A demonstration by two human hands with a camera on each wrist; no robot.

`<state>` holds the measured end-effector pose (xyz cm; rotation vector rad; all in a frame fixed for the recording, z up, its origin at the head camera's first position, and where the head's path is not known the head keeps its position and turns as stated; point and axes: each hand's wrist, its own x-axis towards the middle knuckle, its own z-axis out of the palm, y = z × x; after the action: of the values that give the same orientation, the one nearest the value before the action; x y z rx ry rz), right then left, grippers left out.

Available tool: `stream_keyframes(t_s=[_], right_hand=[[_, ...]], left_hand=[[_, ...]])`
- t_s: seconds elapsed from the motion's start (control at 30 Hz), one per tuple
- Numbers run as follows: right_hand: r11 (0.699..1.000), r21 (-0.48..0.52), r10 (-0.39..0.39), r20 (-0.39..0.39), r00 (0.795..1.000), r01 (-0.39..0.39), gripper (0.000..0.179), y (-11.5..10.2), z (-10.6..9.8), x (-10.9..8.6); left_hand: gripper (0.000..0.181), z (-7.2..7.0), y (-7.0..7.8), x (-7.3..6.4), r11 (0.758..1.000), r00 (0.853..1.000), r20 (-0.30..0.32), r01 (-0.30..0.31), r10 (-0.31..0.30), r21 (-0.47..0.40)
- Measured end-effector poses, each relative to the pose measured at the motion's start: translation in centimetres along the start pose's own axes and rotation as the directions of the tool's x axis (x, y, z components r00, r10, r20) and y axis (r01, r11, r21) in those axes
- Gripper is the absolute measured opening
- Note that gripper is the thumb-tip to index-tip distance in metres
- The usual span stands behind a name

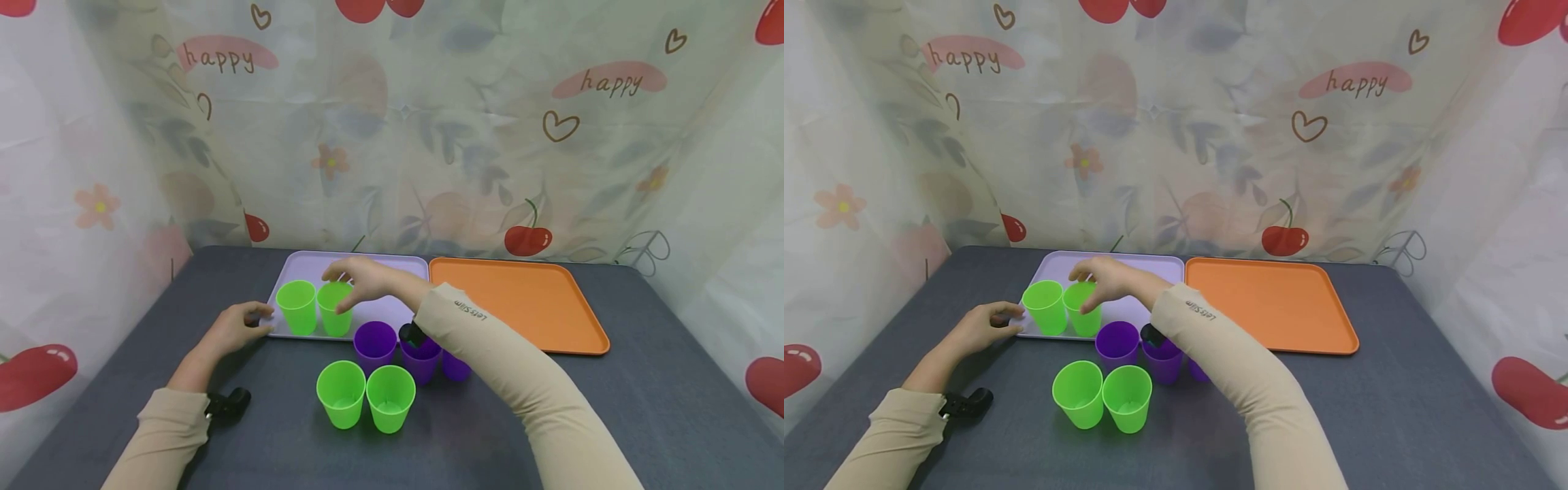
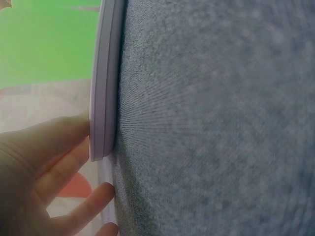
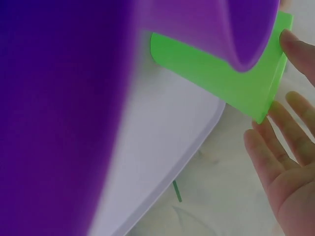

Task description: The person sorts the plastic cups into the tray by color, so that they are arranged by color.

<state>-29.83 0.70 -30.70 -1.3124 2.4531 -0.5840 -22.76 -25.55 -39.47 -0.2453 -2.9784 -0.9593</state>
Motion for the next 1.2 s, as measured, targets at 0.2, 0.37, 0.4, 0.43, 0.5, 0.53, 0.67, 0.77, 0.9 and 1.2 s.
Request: stream_keyframes(t_s=[0.2,0.37,0.4,0.43,0.5,0.53,0.67,0.77,0.9,1.2], right_hand=[[0.999,0.040,0.025,0.011,1.000,-0.026,0.060,0.1,-0.3,-0.4],[0.998,0.022,0.060,-0.012,0.998,-0.060,0.059,0.0,-1.0,-0.8],[0.998,0.016,0.062,-0.020,0.998,-0.062,0.058,0.0,-1.1,-0.9],[0.998,0.009,0.065,-0.028,0.997,-0.065,0.058,0.0,-1.3,-1.0],[0.998,0.010,0.070,-0.040,0.997,-0.070,0.057,-0.2,-1.6,-1.4],[0.998,0.018,0.068,-0.045,0.997,-0.068,0.056,-0.2,-1.7,-1.6],[0.996,0.076,0.060,-0.076,0.995,-0.054,0.052,-0.3,-2.2,-2.7],[0.992,0.124,0.050,-0.109,0.993,-0.036,0.047,-0.4,-2.6,-3.8],[0.986,0.164,0.033,-0.159,0.987,-0.007,0.042,-0.5,-2.9,-5.4],[0.974,0.225,0.018,-0.240,0.971,0.037,0.038,-0.7,-2.5,-9.5]], left_hand=[[0.035,0.1,0.0,0.0,1.000,1.000,0.003,0.000,0.000,-0.003],[0.035,0.1,0.1,0.1,1.000,1.000,0.006,0.003,-0.003,-0.005],[0.035,0.1,0.1,0.1,1.000,1.000,0.007,0.004,-0.004,-0.005],[0.035,0.1,0.1,0.1,1.000,1.000,0.008,0.006,-0.006,-0.005],[0.035,0.1,0.2,0.1,1.000,1.000,0.011,0.008,-0.008,-0.004],[0.035,0.1,0.2,0.1,1.000,1.000,0.013,0.011,-0.011,-0.005],[0.036,0.2,0.2,0.1,1.000,1.000,0.021,0.022,-0.022,-0.007],[0.036,0.2,0.1,0.1,1.000,1.000,0.023,0.021,-0.021,-0.007],[0.036,0.2,0.1,0.1,1.000,1.000,0.019,0.008,-0.007,-0.005],[0.036,0.0,0.0,0.0,1.000,1.000,0.017,0.006,-0.006,-0.004]])
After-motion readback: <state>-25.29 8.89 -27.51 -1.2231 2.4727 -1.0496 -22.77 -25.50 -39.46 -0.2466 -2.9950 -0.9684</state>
